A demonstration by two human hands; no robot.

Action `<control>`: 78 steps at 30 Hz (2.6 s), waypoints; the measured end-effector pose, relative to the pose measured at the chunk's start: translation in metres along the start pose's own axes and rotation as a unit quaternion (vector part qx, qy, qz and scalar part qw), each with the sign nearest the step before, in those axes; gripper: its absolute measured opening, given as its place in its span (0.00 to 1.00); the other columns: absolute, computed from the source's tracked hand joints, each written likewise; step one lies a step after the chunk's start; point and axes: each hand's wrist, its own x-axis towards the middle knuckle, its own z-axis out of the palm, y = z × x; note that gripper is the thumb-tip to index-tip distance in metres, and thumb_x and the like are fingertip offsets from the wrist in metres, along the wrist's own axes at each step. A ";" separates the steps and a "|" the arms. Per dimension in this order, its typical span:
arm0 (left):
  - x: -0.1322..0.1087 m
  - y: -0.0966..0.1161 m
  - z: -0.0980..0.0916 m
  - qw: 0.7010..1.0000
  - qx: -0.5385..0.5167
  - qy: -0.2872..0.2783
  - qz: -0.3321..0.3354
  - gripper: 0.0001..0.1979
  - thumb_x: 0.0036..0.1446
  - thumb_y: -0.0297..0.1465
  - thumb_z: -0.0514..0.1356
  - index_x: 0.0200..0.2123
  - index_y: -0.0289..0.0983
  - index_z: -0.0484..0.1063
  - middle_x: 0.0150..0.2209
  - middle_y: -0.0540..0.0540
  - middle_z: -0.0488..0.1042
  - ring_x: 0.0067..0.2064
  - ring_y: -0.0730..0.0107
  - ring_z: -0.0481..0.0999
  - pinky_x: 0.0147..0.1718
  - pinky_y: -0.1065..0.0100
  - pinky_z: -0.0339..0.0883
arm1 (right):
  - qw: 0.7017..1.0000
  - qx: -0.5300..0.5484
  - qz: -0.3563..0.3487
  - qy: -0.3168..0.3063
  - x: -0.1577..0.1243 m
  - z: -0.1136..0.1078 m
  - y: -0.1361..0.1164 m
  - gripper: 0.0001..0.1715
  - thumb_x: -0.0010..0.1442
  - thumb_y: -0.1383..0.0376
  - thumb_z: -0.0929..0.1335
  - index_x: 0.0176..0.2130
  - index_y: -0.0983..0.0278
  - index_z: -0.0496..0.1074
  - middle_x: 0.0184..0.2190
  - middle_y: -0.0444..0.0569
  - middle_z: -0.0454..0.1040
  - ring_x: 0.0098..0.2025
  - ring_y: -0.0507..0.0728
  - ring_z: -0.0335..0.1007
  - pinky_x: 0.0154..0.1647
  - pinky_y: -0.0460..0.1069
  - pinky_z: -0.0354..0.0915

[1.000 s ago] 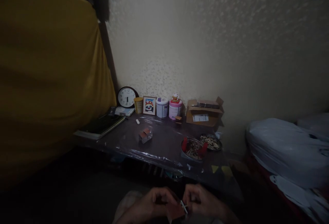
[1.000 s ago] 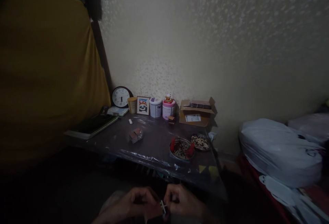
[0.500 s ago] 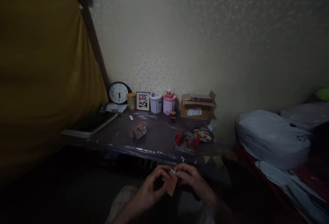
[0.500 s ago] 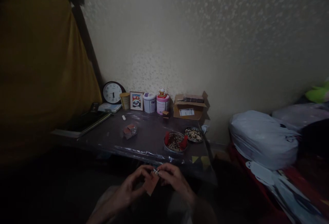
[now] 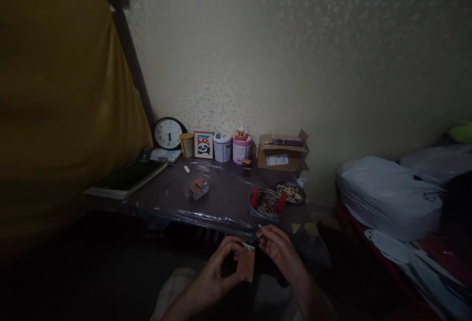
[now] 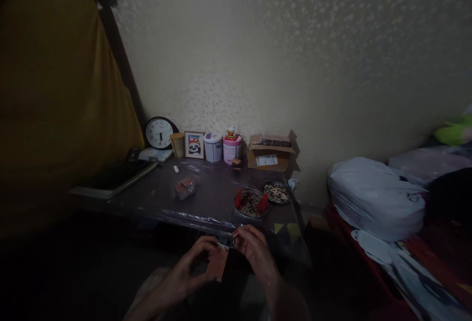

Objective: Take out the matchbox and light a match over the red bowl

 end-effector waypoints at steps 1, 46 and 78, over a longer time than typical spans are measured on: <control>0.001 -0.001 0.000 1.000 -0.014 0.002 -0.002 0.13 0.49 0.30 0.63 0.40 0.42 0.69 0.46 0.45 0.67 0.49 0.62 0.68 0.48 0.65 0.61 | 1.000 0.005 -0.017 0.024 0.000 0.001 -0.003 0.08 0.49 0.61 0.72 0.27 0.64 0.72 0.27 0.45 0.72 0.29 0.52 0.69 0.34 0.48 0.66; 0.028 0.006 0.020 0.922 -0.260 0.264 -0.109 0.14 0.42 0.38 0.67 0.31 0.37 0.74 0.31 0.49 0.75 0.34 0.69 0.72 0.37 0.70 0.63 | 0.797 -0.367 -0.420 0.232 0.012 0.006 0.005 0.08 0.58 0.63 0.65 0.32 0.62 0.73 0.33 0.49 0.76 0.37 0.56 0.71 0.39 0.49 0.68; -0.003 -0.121 -0.031 0.855 -0.361 0.333 -0.164 0.19 0.34 0.40 0.69 0.32 0.37 0.76 0.30 0.43 0.80 0.37 0.54 0.78 0.36 0.62 0.69 | 0.767 -0.326 -0.486 0.265 0.057 -0.002 -0.009 0.08 0.56 0.63 0.67 0.29 0.64 0.73 0.28 0.48 0.73 0.32 0.54 0.70 0.34 0.49 0.68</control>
